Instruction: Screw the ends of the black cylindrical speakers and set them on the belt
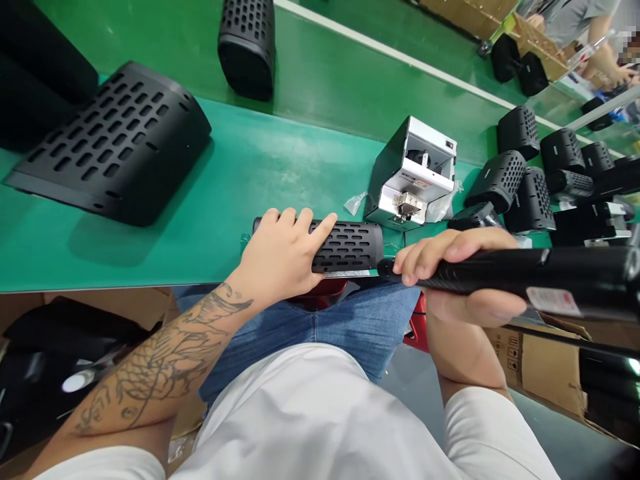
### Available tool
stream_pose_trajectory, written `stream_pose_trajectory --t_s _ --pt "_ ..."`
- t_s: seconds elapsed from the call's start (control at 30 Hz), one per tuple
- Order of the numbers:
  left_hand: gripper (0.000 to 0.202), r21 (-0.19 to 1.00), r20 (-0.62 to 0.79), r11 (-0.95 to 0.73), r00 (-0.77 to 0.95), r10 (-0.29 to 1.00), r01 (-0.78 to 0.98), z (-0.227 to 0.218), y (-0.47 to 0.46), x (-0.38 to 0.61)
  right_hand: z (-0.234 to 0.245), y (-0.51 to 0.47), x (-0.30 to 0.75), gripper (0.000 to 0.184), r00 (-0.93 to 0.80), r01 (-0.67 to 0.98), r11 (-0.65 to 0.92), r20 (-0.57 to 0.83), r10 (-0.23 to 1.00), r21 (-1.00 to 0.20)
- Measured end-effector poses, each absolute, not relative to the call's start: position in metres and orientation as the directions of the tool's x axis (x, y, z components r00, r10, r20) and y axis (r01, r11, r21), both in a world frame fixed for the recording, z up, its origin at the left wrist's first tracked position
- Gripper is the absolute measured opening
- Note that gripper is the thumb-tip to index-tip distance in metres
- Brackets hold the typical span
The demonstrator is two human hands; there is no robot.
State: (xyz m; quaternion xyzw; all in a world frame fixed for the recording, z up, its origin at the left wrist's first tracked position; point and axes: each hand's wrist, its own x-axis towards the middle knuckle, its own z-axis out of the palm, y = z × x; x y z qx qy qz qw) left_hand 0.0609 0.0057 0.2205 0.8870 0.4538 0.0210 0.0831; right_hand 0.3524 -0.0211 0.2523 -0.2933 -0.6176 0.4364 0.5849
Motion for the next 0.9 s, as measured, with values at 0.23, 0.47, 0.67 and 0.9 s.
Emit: stream_pose_trajectory --t_s 0.23,0.47,0.67,0.9 --pt "0.1 0.194 -0.033 -0.567 0.583 0.812 0.8 0.222 0.005 0.061 0.253 -0.019 0.334 0.051 -0.055 -0.168 0.543 0.557 0.828 -0.823" --pt "0.099 0.181 -0.039 -0.57 0.585 0.81 0.801 0.223 0.003 0.063 0.253 -0.026 0.341 0.058 -0.251 -0.187 0.503 0.536 0.806 -0.844" --pt "0.103 0.157 -0.065 -0.57 0.584 0.809 0.807 0.224 0.002 0.065 0.257 -0.029 0.334 0.053 -0.236 -0.215 0.454 0.498 0.835 -0.864" --pt "0.103 0.132 -0.042 -0.564 0.573 0.819 0.815 0.217 0.001 0.066 0.255 -0.038 0.336 0.055 -0.205 -0.219 0.451 0.493 0.846 -0.865"
